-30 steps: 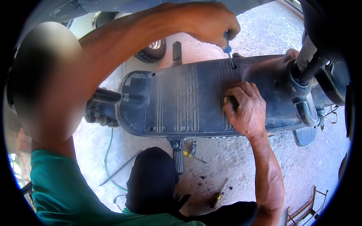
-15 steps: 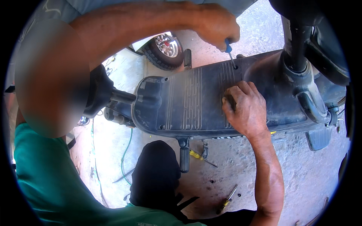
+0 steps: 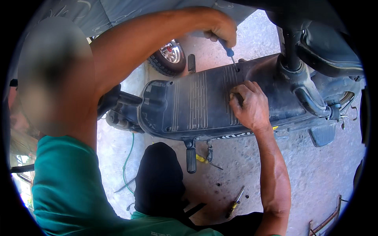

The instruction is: The person walks through a cluttered workshop and approaches a scooter. They pick up a screwdriver and begin unscrewing the floorboard of the scooter, removing several screws and placing them on the ground.

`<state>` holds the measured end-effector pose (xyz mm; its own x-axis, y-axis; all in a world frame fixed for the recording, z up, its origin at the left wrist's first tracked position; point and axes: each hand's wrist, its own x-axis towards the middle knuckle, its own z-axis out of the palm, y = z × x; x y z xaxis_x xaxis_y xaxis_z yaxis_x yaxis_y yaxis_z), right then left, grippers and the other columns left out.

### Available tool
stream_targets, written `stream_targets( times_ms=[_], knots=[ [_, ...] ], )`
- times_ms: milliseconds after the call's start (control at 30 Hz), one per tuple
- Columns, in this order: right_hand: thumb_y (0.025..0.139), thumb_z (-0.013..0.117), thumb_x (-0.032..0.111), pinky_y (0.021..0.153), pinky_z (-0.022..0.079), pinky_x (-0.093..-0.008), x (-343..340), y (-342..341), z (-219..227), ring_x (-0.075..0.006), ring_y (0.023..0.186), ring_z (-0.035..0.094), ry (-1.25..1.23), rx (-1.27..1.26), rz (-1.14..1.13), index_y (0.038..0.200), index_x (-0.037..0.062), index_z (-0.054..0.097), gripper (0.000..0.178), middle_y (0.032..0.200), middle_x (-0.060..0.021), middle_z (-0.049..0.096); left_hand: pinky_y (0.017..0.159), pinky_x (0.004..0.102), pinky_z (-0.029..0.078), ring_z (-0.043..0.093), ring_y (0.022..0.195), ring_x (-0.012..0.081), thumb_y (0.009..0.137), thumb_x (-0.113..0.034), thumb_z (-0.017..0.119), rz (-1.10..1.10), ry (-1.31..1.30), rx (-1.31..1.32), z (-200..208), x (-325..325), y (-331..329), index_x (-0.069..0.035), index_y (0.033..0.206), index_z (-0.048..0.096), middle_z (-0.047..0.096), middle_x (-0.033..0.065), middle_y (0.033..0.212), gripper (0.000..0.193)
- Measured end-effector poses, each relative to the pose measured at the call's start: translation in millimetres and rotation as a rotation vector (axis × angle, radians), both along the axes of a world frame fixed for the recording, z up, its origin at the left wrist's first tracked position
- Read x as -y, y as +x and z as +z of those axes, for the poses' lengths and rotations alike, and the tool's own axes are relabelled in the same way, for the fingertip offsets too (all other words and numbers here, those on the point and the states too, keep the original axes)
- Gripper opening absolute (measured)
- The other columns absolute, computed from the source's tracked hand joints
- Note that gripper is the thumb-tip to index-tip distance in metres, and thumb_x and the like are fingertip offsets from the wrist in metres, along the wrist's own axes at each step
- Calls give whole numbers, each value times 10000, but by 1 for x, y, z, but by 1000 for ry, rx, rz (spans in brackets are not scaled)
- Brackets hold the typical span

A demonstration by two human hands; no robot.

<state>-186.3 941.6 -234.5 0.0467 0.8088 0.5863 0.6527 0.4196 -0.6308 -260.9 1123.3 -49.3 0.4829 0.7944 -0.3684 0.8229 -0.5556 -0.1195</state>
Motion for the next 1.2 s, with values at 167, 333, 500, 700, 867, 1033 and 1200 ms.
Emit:
stream_targets(
  times_ms=[167,333,500,700,867,1033,1200],
  knots=[
    [798,661,116,859,543,-432,0,-2,-1,-330,954,645,-9,6,-1,899,28,735,153,967,-136,697,709,380,523,673,797,211,838,-243,738,-268,41,382,-5,11,-44,-14,1114,666,699,129,914,365],
    [802,655,120,857,549,-435,4,-3,0,-329,944,650,-38,40,-3,896,31,737,154,959,-135,700,770,414,519,686,790,277,871,-343,717,-606,334,371,-20,6,-60,18,1079,675,702,184,922,418],
    [800,652,123,850,550,-434,3,-2,0,-331,929,653,-24,54,-14,880,33,735,146,947,-131,701,791,426,512,676,871,320,873,-414,703,-249,302,176,-6,26,-21,27,1066,685,694,220,952,481],
    [795,654,123,837,538,-437,2,-4,0,-340,915,644,-1,39,-7,863,47,728,126,930,-128,693,816,424,514,673,919,317,881,-416,695,-288,276,282,-14,18,-44,34,1052,681,689,214,986,482],
    [786,661,115,838,534,-436,4,-3,2,-342,914,643,-2,48,2,872,54,730,126,923,-127,690,831,432,512,676,964,319,892,-422,684,-405,269,390,-25,12,-54,10,1090,665,685,212,1083,476],
    [776,667,98,832,537,-434,1,-4,-3,-341,909,647,29,36,-21,859,49,722,111,920,-121,692,879,420,497,660,1041,318,902,-418,670,-90,287,242,-17,22,-41,1,1149,641,666,227,1172,487],
    [771,671,99,826,537,-435,1,-5,2,-343,901,648,23,46,-14,854,43,718,111,923,-121,696,919,426,490,660,1022,364,910,-442,663,-336,259,488,-24,19,-63,7,1130,653,683,244,1102,500]
  ],
)
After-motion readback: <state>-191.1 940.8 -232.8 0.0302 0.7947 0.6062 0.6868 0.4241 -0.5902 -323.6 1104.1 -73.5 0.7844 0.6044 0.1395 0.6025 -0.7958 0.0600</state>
